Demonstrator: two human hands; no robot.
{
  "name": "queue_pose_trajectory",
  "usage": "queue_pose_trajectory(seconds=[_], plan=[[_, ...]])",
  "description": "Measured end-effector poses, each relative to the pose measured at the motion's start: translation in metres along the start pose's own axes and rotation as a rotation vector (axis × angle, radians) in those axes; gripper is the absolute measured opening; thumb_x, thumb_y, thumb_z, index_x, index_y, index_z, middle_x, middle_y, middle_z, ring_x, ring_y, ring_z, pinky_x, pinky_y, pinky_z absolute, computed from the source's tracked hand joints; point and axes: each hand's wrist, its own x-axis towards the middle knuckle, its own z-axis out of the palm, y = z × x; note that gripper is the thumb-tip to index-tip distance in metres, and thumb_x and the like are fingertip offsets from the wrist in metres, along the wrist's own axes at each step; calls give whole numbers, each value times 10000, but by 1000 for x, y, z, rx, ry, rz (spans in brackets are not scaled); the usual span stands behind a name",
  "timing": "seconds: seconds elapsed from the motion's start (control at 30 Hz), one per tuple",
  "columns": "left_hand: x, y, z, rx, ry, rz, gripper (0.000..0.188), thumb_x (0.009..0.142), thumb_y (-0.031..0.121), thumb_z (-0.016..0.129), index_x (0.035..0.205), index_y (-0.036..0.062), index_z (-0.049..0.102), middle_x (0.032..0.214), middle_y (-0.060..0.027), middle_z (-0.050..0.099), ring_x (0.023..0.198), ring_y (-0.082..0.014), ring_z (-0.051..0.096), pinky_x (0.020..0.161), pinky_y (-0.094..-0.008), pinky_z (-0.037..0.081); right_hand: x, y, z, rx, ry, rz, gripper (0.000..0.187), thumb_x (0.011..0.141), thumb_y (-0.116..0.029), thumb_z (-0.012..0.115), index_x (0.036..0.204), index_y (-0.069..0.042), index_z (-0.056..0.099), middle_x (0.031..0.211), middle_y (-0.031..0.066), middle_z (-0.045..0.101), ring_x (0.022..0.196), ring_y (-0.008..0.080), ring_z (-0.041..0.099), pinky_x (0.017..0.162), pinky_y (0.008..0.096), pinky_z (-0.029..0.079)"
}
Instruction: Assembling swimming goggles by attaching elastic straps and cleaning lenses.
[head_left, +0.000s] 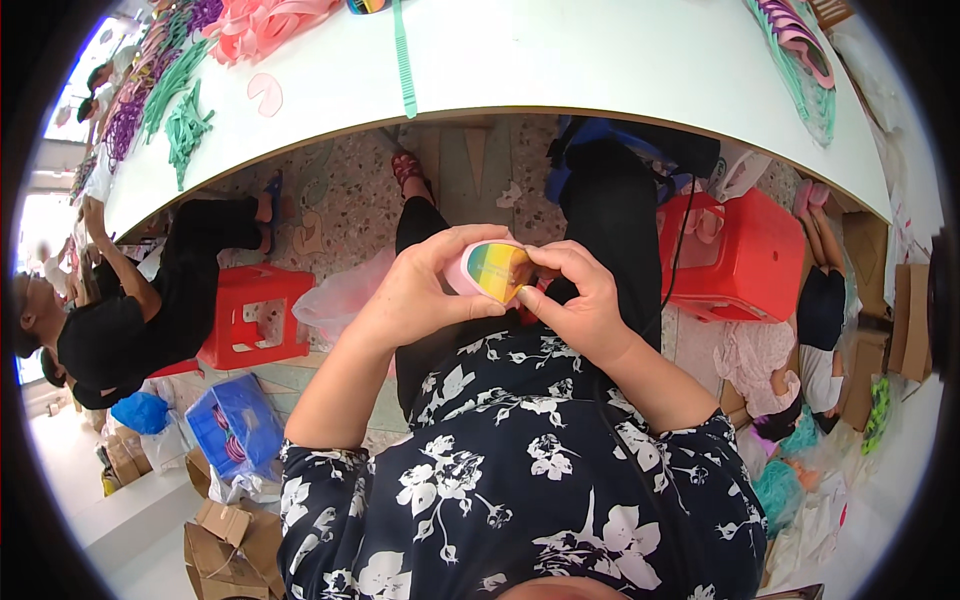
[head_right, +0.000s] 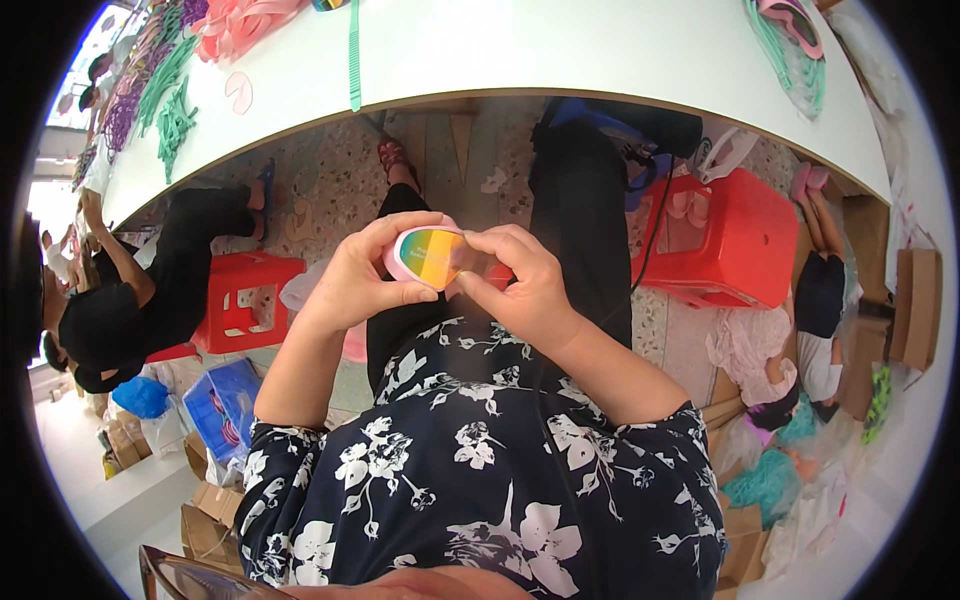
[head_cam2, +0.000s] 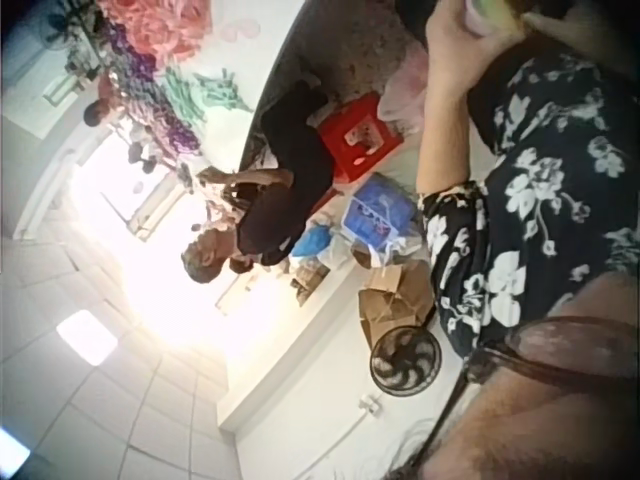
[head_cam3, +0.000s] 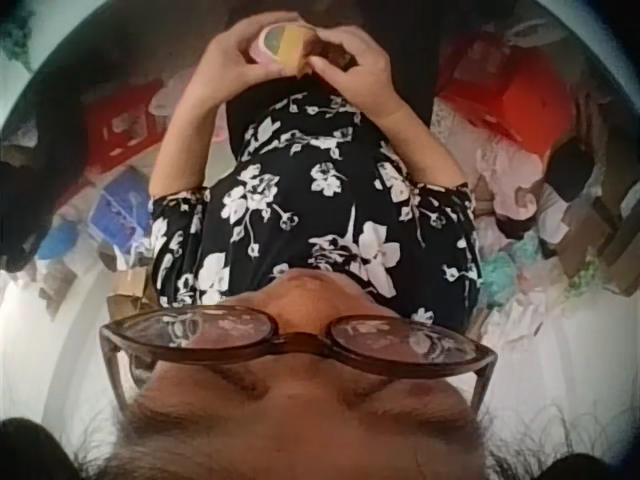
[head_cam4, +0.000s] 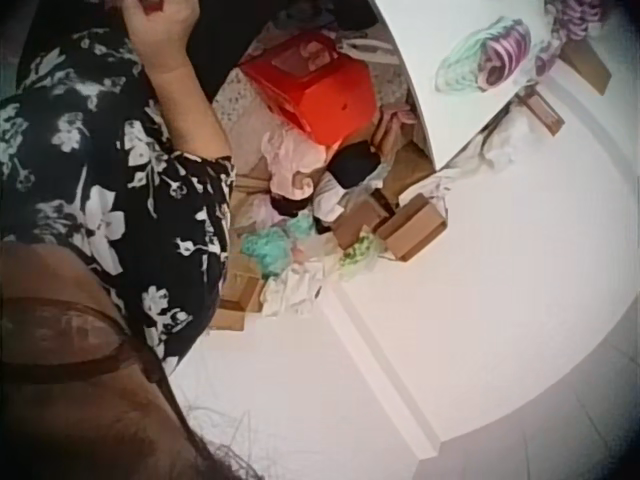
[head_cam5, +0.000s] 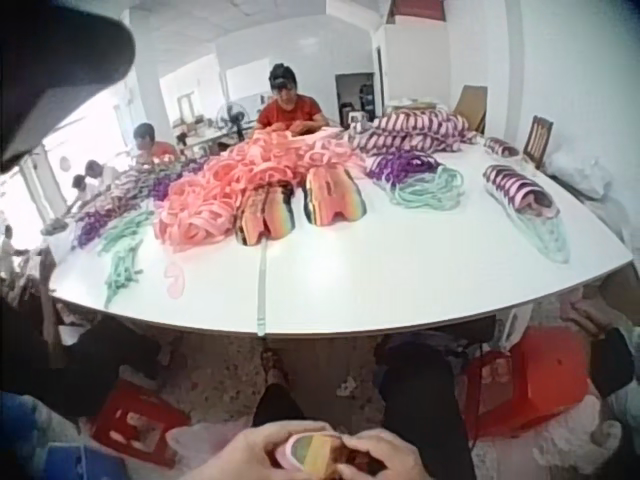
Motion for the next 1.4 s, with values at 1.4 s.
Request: queue_pose_trajectory(seconds=[1.4], plan=[[-10, -5, -3, 153, -74, 187, 669, 588, 181, 941, 1197, 71, 687, 1142, -85, 693, 1080, -233, 636, 952, -353, 490, 26, -5, -16, 790, -294, 614, 108, 887, -50, 712, 972, 6, 676, 1001, 47, 611, 927, 142, 632, 827, 280, 546]])
